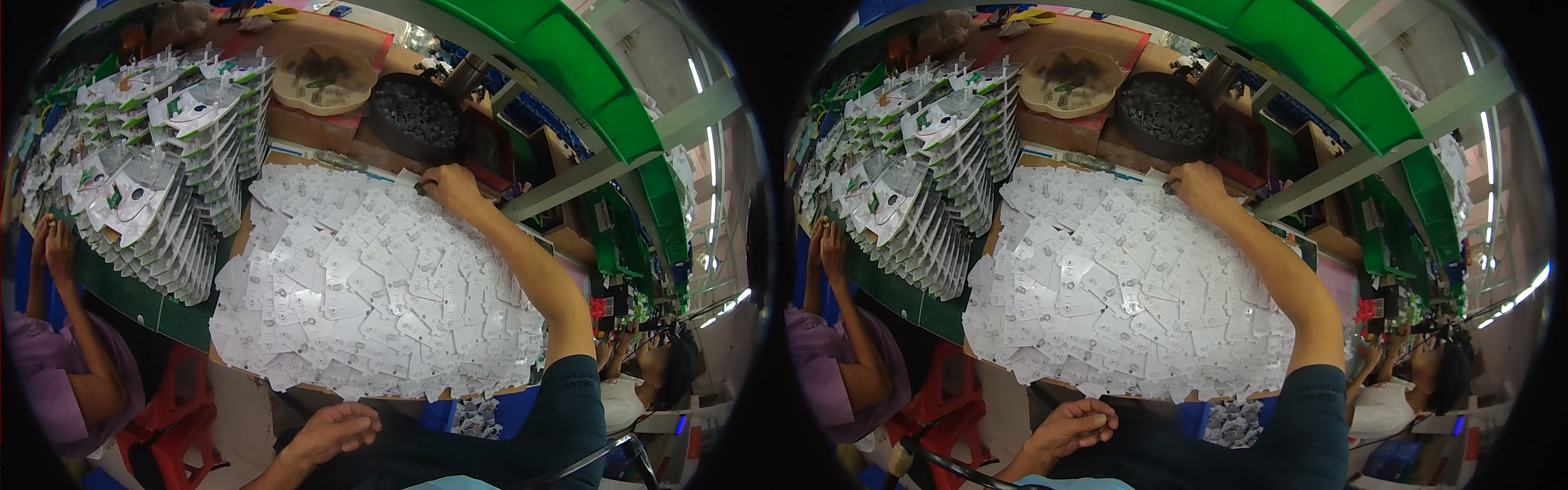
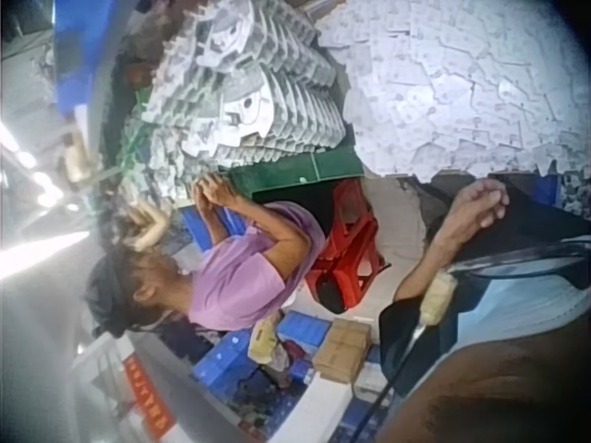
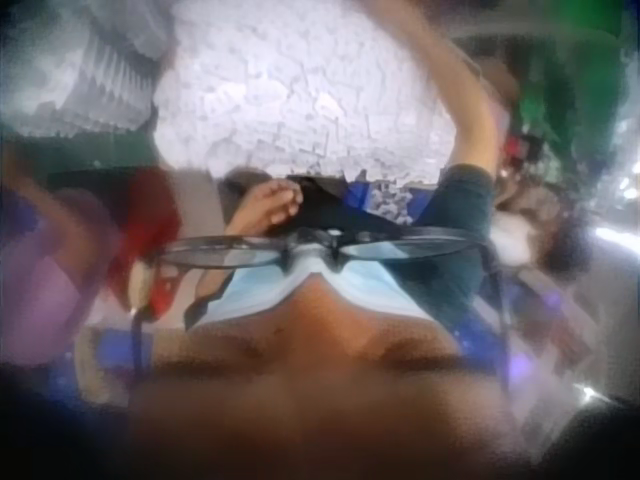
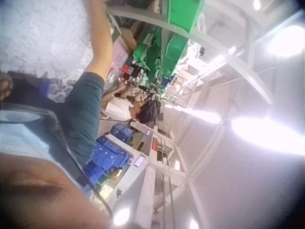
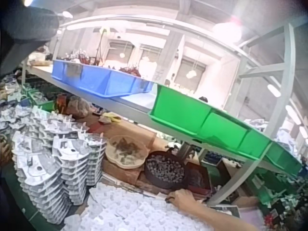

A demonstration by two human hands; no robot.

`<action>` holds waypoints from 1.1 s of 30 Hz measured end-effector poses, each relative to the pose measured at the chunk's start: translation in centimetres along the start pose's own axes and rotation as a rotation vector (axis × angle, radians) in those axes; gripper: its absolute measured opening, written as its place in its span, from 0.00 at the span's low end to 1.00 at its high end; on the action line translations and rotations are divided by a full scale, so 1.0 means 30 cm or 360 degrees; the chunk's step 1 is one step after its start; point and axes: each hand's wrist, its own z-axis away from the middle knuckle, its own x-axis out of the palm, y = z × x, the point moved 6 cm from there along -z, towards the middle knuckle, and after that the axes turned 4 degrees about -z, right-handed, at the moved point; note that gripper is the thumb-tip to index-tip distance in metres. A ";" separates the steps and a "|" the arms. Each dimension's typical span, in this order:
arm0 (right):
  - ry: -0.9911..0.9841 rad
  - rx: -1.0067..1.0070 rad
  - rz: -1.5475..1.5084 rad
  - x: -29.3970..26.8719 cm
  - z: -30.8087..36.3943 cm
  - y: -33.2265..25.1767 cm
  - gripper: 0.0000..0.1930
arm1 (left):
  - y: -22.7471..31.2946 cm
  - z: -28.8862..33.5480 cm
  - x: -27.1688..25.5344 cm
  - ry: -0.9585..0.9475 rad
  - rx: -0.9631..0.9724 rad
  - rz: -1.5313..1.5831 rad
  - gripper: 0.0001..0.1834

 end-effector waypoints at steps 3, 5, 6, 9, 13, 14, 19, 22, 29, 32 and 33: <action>-0.0013 0.0047 -0.0060 -0.015 0.007 -0.007 0.09 | -0.012 0.008 0.011 -0.0013 -0.0013 0.0005 0.12; -0.0001 0.0052 -0.0088 -0.017 0.014 -0.009 0.09 | -0.017 0.010 0.015 -0.0007 0.0002 -0.0009 0.12; 0.0007 0.0057 -0.0116 -0.019 0.018 -0.010 0.09 | -0.019 0.011 0.017 -0.0001 0.0016 -0.0019 0.11; 0.0095 0.0004 -0.0131 -0.047 0.040 -0.028 0.09 | -0.023 0.017 0.030 -0.0004 0.0053 -0.0024 0.12; 0.0095 0.0136 -0.0400 -0.151 0.101 -0.072 0.10 | -0.038 0.023 0.041 0.0013 0.0090 -0.0027 0.10; 0.0077 0.0157 -0.0576 -0.174 0.130 -0.102 0.10 | -0.045 0.026 0.041 0.0024 0.0085 -0.0018 0.10; 0.0169 -0.0333 -0.0774 -0.296 0.351 -0.311 0.09 | -0.070 0.025 0.050 0.0031 0.0093 0.0000 0.09; 0.0151 -0.0395 -0.0722 -0.321 0.484 -0.400 0.07 | -0.089 0.026 0.056 0.0011 0.0074 -0.0001 0.10; 0.0053 -0.0459 -0.0551 -0.302 0.639 -0.435 0.07 | -0.124 0.034 0.055 -0.0047 0.0100 -0.0053 0.11; 0.0053 -0.0476 -0.0517 -0.282 0.656 -0.435 0.06 | -0.135 0.035 0.057 -0.0025 0.0090 -0.0041 0.10; 0.0057 -0.0474 -0.0516 -0.275 0.658 -0.433 0.06 | -0.136 0.035 0.057 -0.0005 0.0092 -0.0030 0.10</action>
